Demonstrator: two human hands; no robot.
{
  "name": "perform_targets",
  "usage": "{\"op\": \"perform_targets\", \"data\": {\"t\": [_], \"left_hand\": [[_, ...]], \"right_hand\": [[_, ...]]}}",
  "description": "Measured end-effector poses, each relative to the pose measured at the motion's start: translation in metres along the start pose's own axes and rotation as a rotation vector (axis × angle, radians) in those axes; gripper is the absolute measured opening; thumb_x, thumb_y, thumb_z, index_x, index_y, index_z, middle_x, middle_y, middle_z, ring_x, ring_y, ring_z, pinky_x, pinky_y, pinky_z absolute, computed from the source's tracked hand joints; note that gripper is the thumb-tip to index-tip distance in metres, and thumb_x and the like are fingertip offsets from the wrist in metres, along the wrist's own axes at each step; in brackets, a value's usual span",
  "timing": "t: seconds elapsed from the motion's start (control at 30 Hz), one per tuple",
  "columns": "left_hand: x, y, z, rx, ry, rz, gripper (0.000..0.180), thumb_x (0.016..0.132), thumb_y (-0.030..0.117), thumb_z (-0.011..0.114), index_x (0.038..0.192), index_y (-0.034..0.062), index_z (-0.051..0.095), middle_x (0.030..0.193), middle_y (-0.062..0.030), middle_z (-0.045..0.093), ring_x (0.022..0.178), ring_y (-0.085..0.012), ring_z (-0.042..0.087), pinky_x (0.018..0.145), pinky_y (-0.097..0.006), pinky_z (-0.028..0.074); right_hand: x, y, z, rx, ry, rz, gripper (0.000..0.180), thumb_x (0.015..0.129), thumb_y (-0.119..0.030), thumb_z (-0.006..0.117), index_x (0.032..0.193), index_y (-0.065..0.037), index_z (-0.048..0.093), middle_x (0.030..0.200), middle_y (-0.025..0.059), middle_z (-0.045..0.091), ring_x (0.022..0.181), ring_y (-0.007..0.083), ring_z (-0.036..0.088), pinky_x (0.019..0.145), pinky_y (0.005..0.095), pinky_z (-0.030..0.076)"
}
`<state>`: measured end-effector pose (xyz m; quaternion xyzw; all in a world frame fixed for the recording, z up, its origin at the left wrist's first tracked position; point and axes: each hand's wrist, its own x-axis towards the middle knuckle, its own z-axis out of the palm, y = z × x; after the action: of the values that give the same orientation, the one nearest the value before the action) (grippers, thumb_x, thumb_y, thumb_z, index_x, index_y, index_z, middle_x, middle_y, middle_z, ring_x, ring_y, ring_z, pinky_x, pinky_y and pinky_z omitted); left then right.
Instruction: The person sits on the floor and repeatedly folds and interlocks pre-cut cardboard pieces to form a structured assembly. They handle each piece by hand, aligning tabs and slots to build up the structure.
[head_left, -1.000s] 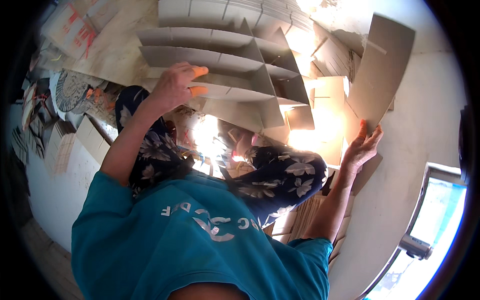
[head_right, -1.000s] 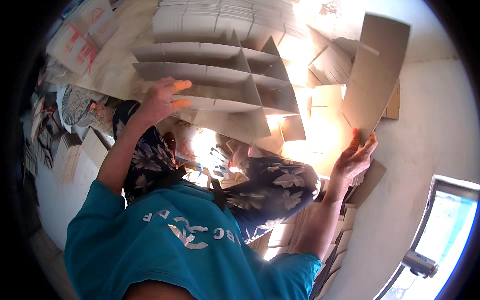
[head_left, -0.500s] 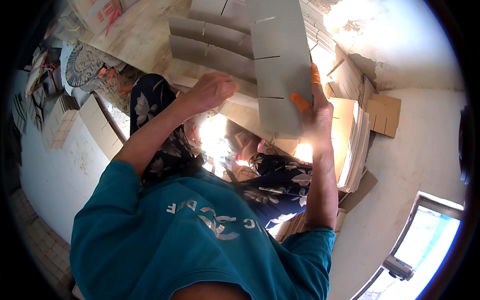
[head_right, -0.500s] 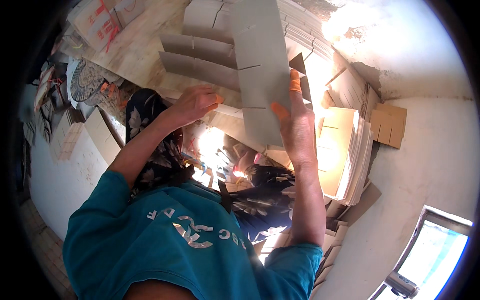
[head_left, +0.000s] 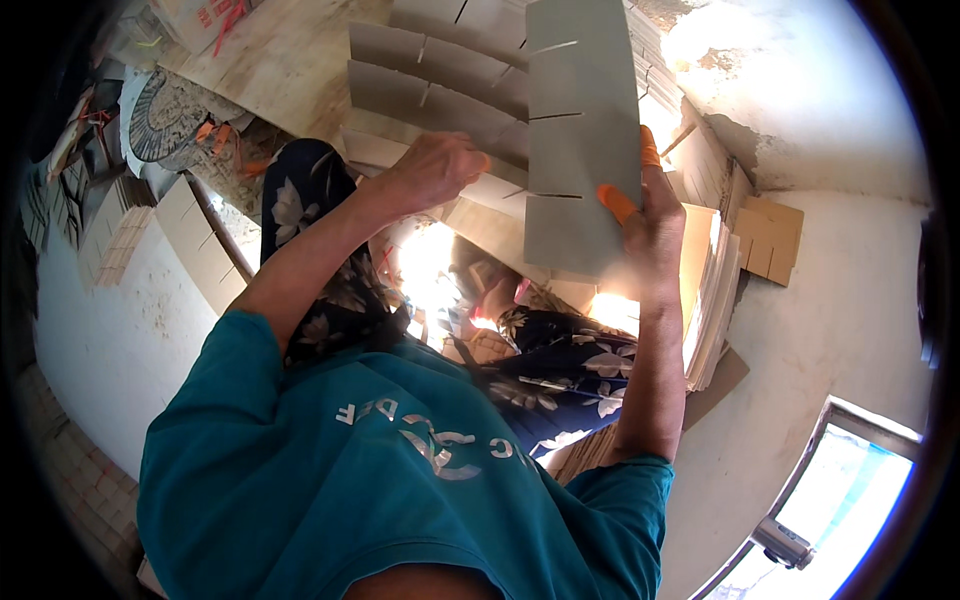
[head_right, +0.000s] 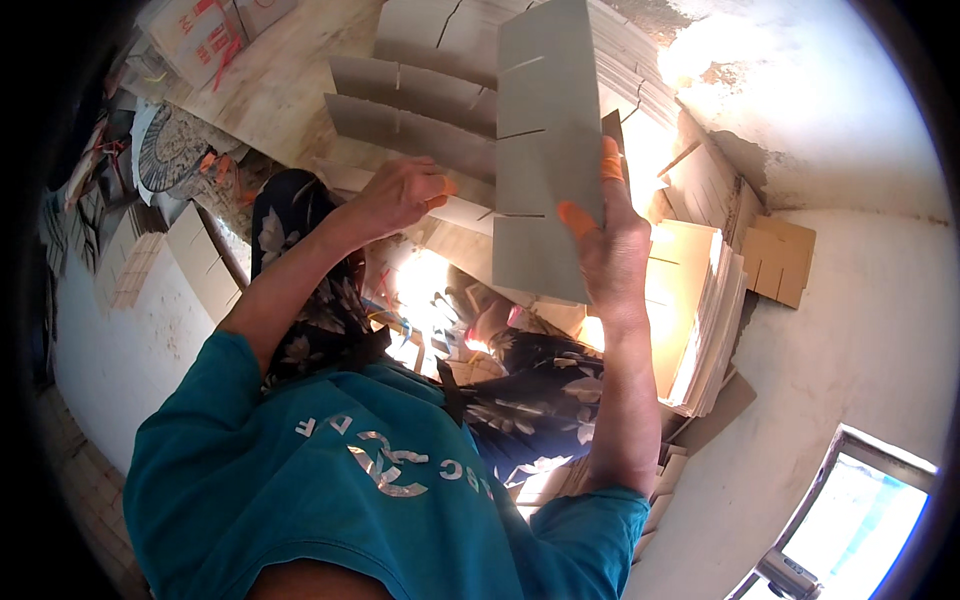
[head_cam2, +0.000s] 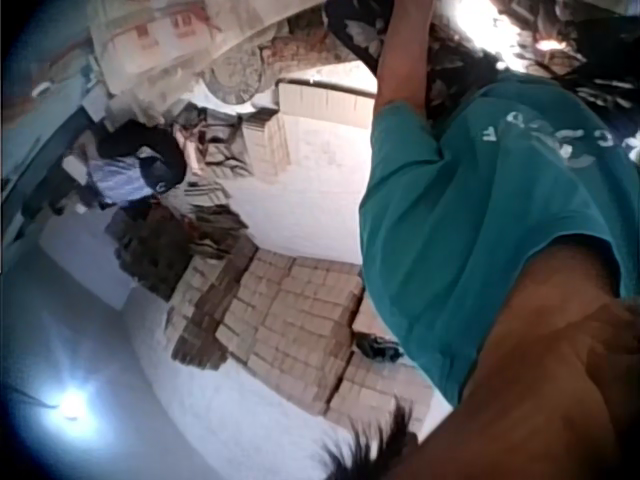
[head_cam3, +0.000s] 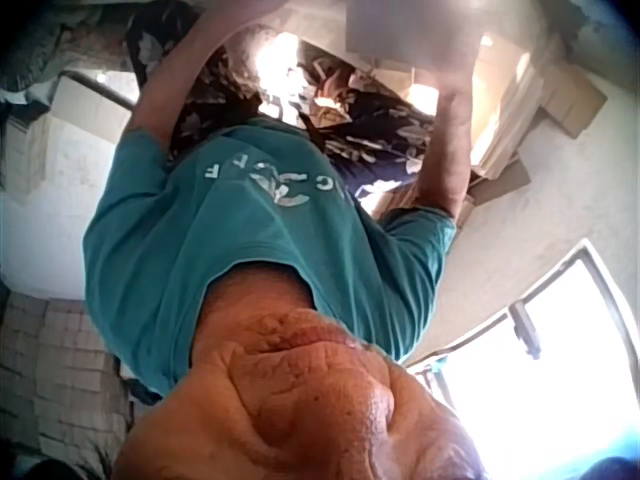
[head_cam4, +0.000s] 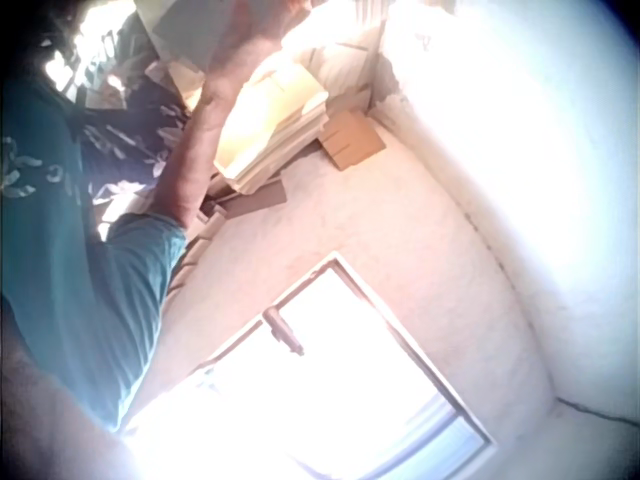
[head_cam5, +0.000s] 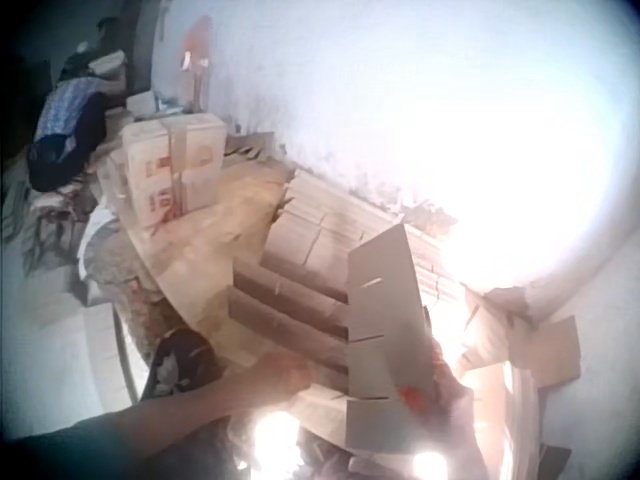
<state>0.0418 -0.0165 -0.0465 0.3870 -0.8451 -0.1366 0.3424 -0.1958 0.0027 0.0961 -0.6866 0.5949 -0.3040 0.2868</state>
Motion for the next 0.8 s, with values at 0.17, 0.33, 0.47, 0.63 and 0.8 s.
{"op": "perform_targets", "data": {"t": [0.17,0.33,0.47,0.63,0.8], "left_hand": [[0.001,0.001,0.000,0.052,0.005,0.024,0.010,0.072,0.007,0.067,0.080,0.0029,0.061,0.065,-0.0131,0.056,0.068,-0.0309,0.057,0.061,-0.039,0.047],[0.001,-0.002,0.002,0.008,0.038,0.006,0.009,0.072,0.007,0.067,0.079,0.0030,0.061,0.065,-0.0126,0.055,0.067,-0.0310,0.056,0.060,-0.040,0.046],[0.003,-0.002,0.003,-0.001,0.039,0.022,0.010,0.071,0.007,0.066,0.078,0.0030,0.061,0.064,-0.0120,0.054,0.067,-0.0309,0.056,0.059,-0.039,0.046],[0.003,-0.003,0.002,-0.043,0.040,0.046,0.010,0.069,0.004,0.065,0.078,0.0032,0.061,0.064,-0.0117,0.054,0.066,-0.0306,0.057,0.058,-0.040,0.045],[0.006,-0.002,0.003,-0.068,0.082,0.071,0.009,0.068,0.001,0.062,0.077,0.0030,0.061,0.063,-0.0120,0.054,0.064,-0.0309,0.057,0.056,-0.041,0.045]], "right_hand": [[0.004,0.008,0.001,-0.158,0.012,-0.181,0.064,0.079,0.005,0.066,0.137,-0.006,0.042,0.131,0.0125,0.054,0.106,0.0221,0.062,0.088,0.0293,0.049],[0.004,0.004,0.001,-0.089,-0.004,-0.128,0.063,0.078,0.004,0.066,0.136,-0.007,0.043,0.127,0.0133,0.057,0.104,0.0230,0.063,0.087,0.0303,0.050],[0.005,0.003,0.011,-0.147,-0.020,-0.187,0.063,0.078,0.004,0.067,0.136,-0.006,0.044,0.119,0.0136,0.061,0.101,0.0228,0.064,0.086,0.0307,0.050],[0.012,-0.001,0.004,-0.127,-0.165,-0.047,0.063,0.080,0.004,0.064,0.138,-0.005,0.040,0.118,0.0149,0.061,0.104,0.0218,0.062,0.088,0.0302,0.049],[0.019,-0.002,0.011,-0.194,-0.103,-0.251,0.059,0.082,0.005,0.060,0.138,-0.003,0.040,0.115,0.0154,0.063,0.102,0.0225,0.063,0.087,0.0307,0.049]]}}
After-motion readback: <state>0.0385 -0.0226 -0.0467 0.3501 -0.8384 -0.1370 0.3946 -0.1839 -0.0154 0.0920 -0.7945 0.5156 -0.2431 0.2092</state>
